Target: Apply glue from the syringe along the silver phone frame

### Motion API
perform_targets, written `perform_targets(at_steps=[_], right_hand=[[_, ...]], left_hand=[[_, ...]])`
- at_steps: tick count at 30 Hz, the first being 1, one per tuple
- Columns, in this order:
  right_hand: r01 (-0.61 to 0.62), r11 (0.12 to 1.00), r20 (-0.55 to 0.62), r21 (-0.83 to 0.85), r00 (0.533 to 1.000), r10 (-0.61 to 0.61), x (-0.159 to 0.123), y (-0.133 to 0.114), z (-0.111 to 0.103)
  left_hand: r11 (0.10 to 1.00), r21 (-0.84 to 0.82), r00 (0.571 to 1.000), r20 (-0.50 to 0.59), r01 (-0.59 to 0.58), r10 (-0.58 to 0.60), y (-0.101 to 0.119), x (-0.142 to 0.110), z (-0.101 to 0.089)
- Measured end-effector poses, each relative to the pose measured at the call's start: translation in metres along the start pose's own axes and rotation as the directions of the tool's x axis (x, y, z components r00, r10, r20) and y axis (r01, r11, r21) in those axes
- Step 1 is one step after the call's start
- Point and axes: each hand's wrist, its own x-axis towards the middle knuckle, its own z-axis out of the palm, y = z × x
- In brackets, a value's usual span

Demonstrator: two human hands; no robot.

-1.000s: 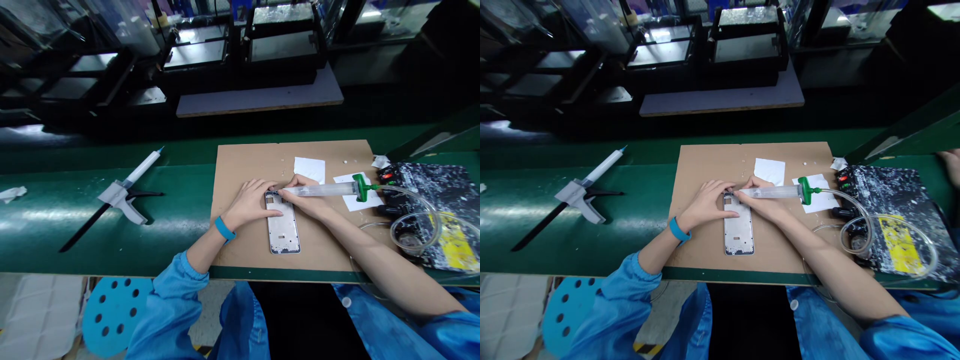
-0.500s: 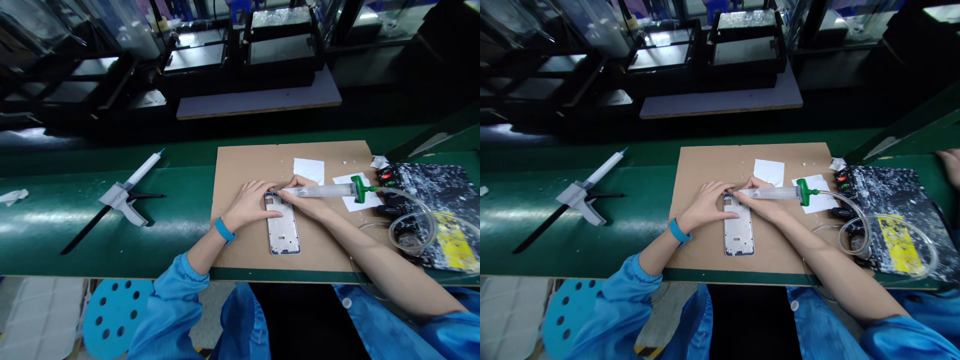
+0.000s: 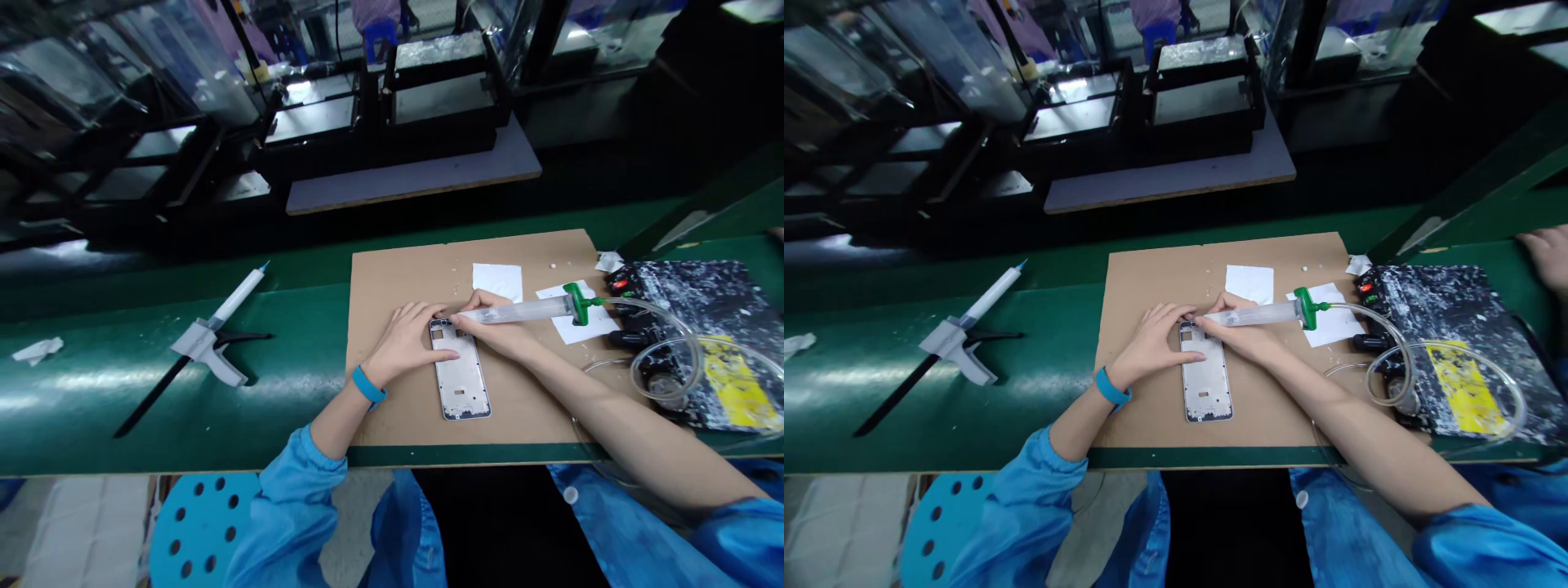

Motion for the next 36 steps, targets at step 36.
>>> perform_targets(at_steps=[36], right_hand=[[0.112,0.942,-0.460,0.316,0.887,0.049,0.026,-0.014,-0.035]], left_hand=[[0.908,0.324,0.856,-0.512,0.264,-0.066,-0.074,0.022,-0.043]])
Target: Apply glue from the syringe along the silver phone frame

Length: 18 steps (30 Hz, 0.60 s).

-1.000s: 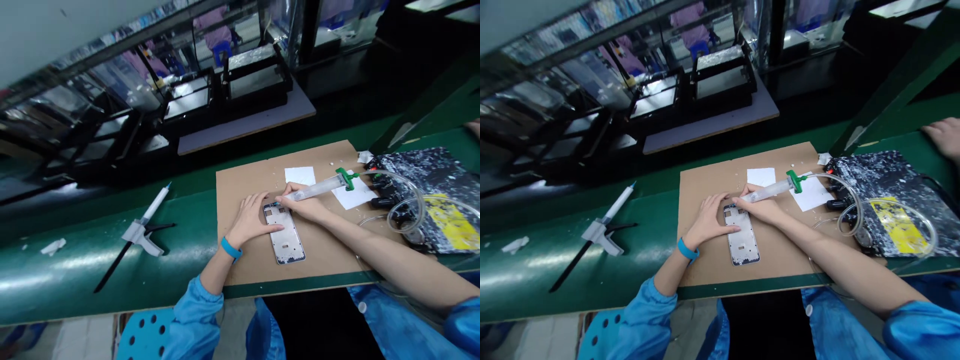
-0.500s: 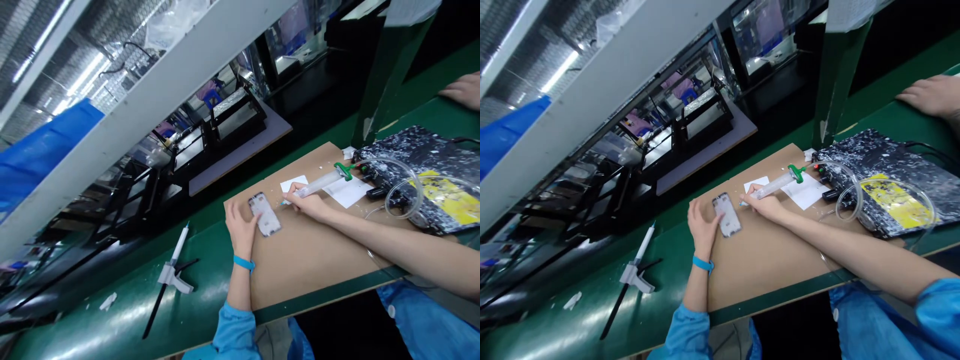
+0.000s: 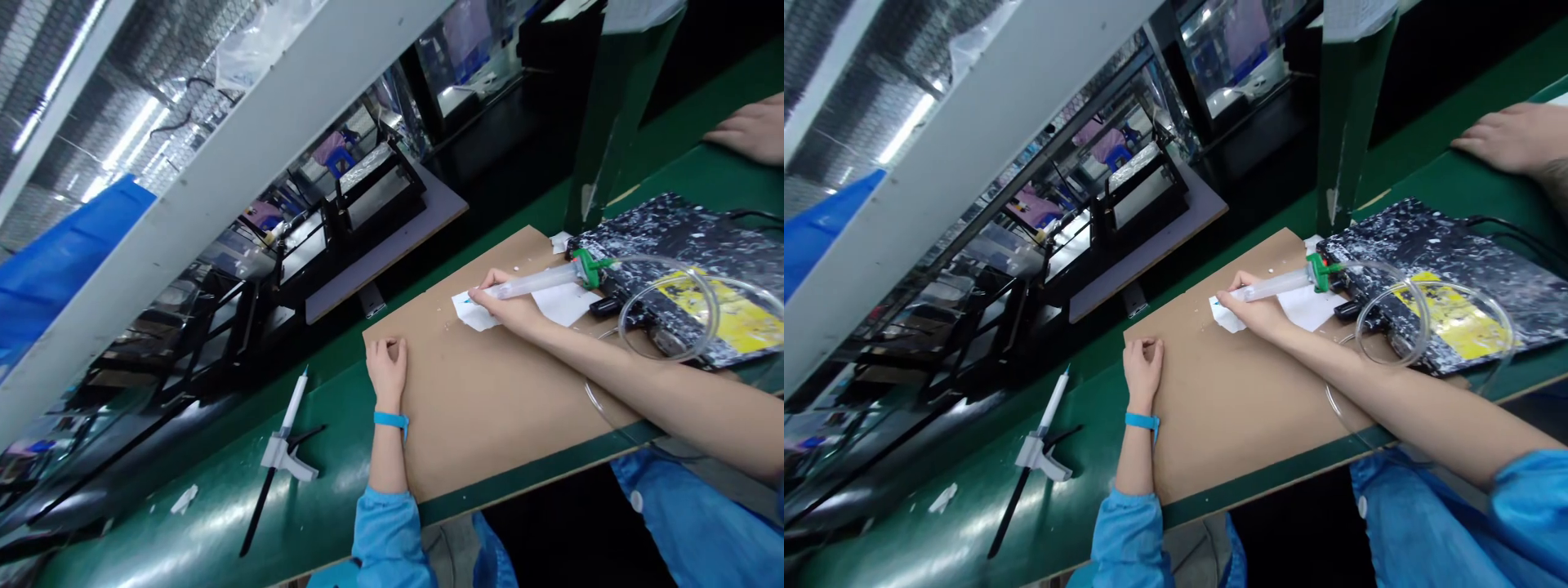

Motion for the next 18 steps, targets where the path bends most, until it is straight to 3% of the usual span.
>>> perform_targets(at_steps=[7,18], right_hand=[[-0.050,0.967,-0.008,-0.249,0.999,0.050,0.016,0.005,-0.009],[-0.029,0.951,0.113,-0.309,0.991,0.067,0.011,0.015,-0.007]], left_hand=[[0.997,-0.078,0.999,0.028,-0.020,0.023,-0.005,0.001,0.001],[0.969,-0.241,0.998,0.038,0.057,-0.049,0.001,-0.002,0.002]])
